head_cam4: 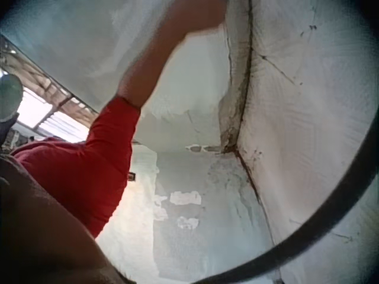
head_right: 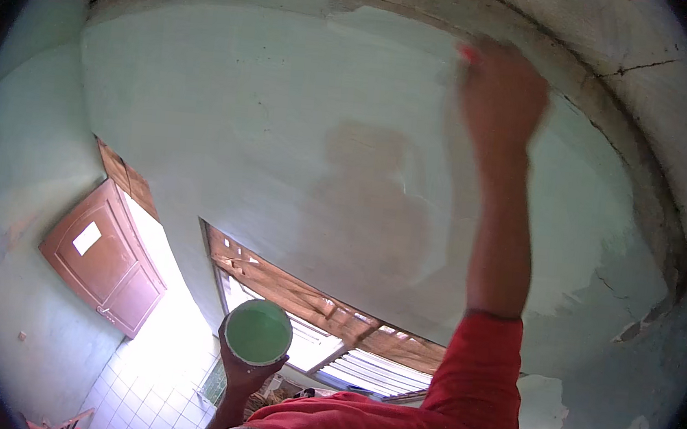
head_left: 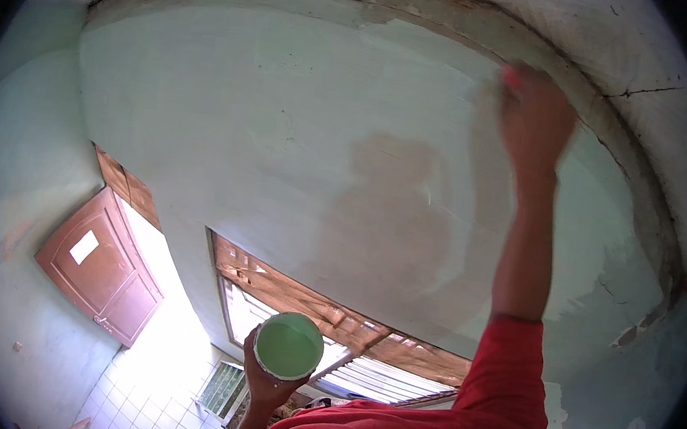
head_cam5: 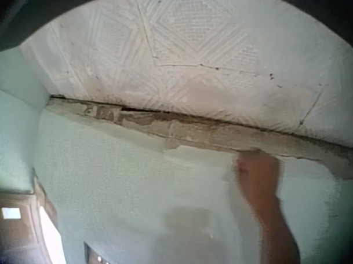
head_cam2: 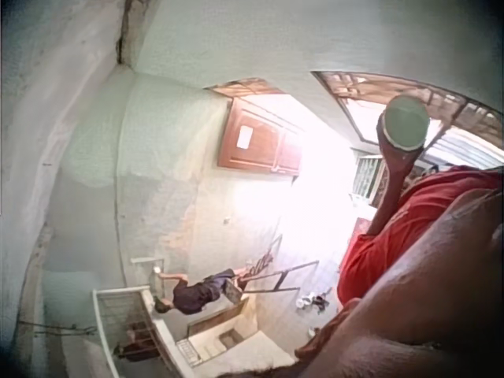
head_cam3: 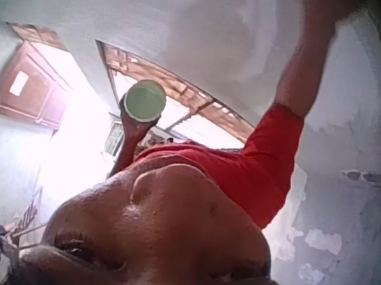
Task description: Painting a wall using a brush and a small container of green paint.
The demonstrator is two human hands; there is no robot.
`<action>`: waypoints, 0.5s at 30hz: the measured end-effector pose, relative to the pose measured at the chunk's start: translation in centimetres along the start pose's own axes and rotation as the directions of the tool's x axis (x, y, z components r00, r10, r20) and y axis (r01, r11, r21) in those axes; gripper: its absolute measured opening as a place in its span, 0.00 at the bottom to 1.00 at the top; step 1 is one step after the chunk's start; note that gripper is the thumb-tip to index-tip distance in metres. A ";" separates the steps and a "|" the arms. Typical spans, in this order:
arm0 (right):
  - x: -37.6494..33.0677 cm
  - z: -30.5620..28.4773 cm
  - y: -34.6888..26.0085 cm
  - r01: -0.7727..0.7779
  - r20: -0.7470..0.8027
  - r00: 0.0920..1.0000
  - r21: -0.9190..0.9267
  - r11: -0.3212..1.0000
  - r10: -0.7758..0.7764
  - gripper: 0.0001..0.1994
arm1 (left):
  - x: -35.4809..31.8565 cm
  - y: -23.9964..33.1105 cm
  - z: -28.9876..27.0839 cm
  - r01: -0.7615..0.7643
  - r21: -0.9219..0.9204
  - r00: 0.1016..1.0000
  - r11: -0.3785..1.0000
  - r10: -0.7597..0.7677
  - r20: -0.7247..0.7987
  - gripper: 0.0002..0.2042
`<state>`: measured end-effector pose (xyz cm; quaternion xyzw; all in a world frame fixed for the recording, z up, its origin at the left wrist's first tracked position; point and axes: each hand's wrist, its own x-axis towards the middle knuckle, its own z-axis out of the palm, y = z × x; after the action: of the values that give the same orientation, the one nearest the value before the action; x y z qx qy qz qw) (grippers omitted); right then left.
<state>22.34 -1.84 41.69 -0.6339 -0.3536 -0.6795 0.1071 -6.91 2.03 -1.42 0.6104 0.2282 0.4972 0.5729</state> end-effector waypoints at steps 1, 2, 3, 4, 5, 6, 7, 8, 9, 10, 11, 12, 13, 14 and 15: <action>1.7 0.7 -3.3 0.069 0.038 0.997 0.050 0.996 -0.071 0.08 | -0.3 -0.3 -0.1 -0.012 -0.026 1.000 1.000 0.012 -0.004 0.55; 3.0 2.0 -6.5 0.071 0.077 0.994 0.114 0.991 -0.080 0.07 | -0.4 -0.4 -0.1 -0.025 -0.049 1.000 0.999 0.024 -0.008 0.55; 4.2 2.8 -8.9 0.146 0.037 0.987 0.170 0.975 -0.154 0.06 | -0.4 0.2 0.1 -0.017 -0.062 1.000 0.998 0.017 -0.013 0.55; 5.4 3.6 -12.0 0.174 -0.009 0.984 0.248 0.953 -0.177 0.06 | -0.5 0.3 -0.1 -0.019 -0.051 1.000 0.999 0.018 -0.024 0.55; 6.6 4.2 -14.3 0.185 -0.012 0.982 0.292 0.938 -0.190 0.07 | -0.7 0.3 -0.2 -0.018 -0.040 0.999 0.999 0.016 -0.041 0.55; 7.7 5.0 -16.1 0.196 -0.015 0.979 0.339 0.920 -0.203 0.08 | -0.9 0.3 -0.4 -0.015 -0.028 0.998 1.000 0.013 -0.061 0.55; 9.0 5.9 -17.2 0.192 -0.020 0.980 0.347 0.918 -0.197 0.08 | -1.0 0.3 -0.6 -0.019 -0.019 0.998 1.000 0.017 -0.068 0.55; 10.0 6.8 -18.2 0.128 -0.056 0.992 0.479 0.868 -0.115 0.10 | -1.0 0.1 -0.8 -0.022 -0.003 0.996 1.000 0.022 -0.082 0.55; 10.9 6.6 -19.0 0.077 -0.083 0.996 0.599 0.797 -0.034 0.11 | -1.1 0.1 -0.9 -0.027 0.004 0.995 1.000 0.027 -0.097 0.56; 11.6 6.5 -19.0 0.081 -0.085 0.996 0.604 0.793 -0.037 0.11 | -1.0 0.1 -1.1 -0.027 0.004 0.994 1.000 0.028 -0.103 0.56; 12.5 6.3 -18.6 -0.068 0.036 0.998 0.679 0.731 0.060 0.14 | -0.9 0.1 -1.4 -0.034 0.007 0.993 0.999 0.035 -0.110 0.56; 12.9 6.2 -18.2 -0.222 0.170 0.975 0.730 0.647 0.143 0.17 | -0.9 0.1 -1.6 -0.037 0.013 0.992 0.999 0.038 -0.118 0.56; 12.8 6.5 -17.7 -0.167 0.153 0.984 0.650 0.741 0.088 0.19 | -0.7 -0.1 -1.7 -0.033 0.011 0.992 0.999 0.034 -0.119 0.56; 12.5 7.3 -16.8 -0.166 0.156 0.984 0.647 0.744 0.084 0.19 | -0.4 -0.3 -1.6 -0.056 0.042 0.990 0.998 0.061 -0.123 0.56; 11.8 8.5 -15.3 -0.124 0.090 0.992 0.602 0.789 0.087 0.17 | -0.1 -0.5 -1.7 -0.080 0.068 0.989 0.994 0.088 -0.119 0.56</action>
<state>17.90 18.09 47.00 -0.6041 -0.5196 -0.5049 0.3320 -8.28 2.83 -2.15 0.6059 0.2522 0.5497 0.5168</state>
